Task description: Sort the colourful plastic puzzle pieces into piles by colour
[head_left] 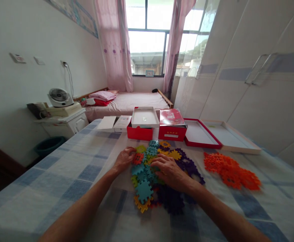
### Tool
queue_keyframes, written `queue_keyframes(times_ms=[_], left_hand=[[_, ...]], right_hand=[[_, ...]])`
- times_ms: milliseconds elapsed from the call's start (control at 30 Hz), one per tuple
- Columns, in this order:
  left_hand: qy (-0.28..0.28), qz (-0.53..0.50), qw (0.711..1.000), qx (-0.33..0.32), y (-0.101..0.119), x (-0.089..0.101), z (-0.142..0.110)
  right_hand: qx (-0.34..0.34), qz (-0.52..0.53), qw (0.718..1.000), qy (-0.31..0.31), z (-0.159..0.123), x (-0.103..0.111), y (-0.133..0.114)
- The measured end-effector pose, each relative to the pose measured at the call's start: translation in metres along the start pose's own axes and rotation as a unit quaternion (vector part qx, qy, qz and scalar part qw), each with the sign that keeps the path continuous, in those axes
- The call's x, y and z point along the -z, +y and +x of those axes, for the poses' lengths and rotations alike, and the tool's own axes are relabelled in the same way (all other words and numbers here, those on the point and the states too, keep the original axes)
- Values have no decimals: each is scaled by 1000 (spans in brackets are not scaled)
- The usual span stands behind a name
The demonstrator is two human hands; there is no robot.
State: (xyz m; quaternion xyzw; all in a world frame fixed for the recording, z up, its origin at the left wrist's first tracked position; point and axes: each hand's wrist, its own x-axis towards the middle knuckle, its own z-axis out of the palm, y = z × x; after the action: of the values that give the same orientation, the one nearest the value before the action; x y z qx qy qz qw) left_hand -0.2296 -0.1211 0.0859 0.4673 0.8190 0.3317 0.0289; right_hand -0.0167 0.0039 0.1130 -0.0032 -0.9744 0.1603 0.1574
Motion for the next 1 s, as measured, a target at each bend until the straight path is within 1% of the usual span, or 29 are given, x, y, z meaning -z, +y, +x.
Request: queue_keyframes(times_ms=[100,167,233,333,433,500,533,600,667,733,800,867,933,1000], left_hand=[[29,-17,999,0,-8,-2,-4],[42,-25,999,-2,-12,-6,-6],[48,-31,998,-3,-15,-10,-7],[56,-39,998,-3,-18,-12,-7],[61,-47,997,-6,-20,-11,-6],[64,-52,997,-9,-21,-11,-6],[66,-54,996,-9,-21,-10,-6],[75,-60,995,-7,-21,-10,-5],[85,-67,994,-2,-20,-10,-4],[95,-76,993,-5,-17,-10,-4],[106,-86,990,-25,-10,-9,-7],[109,-96,987,-62,2,-5,-12],[84,-101,985,-114,19,-1,-18],[20,-87,981,-175,38,3,-25]], right_hand=[[-32,-20,999,21,4,7,2],[-48,-35,997,41,15,10,-2],[-53,-52,996,51,33,6,-10],[-56,-87,994,28,63,-9,-23],[-82,-119,989,-20,84,-26,-30],[-91,-127,987,-45,92,-33,-31],[-89,-127,987,-49,94,-34,-31],[-84,-121,989,-32,92,-33,-30],[-84,-108,991,7,84,-26,-25],[-100,-92,989,53,68,-10,-16],[-130,-93,983,92,43,11,0],[-174,-126,969,122,11,36,23],[-222,-181,947,143,-27,57,48],[-260,-236,926,140,-65,70,74]])
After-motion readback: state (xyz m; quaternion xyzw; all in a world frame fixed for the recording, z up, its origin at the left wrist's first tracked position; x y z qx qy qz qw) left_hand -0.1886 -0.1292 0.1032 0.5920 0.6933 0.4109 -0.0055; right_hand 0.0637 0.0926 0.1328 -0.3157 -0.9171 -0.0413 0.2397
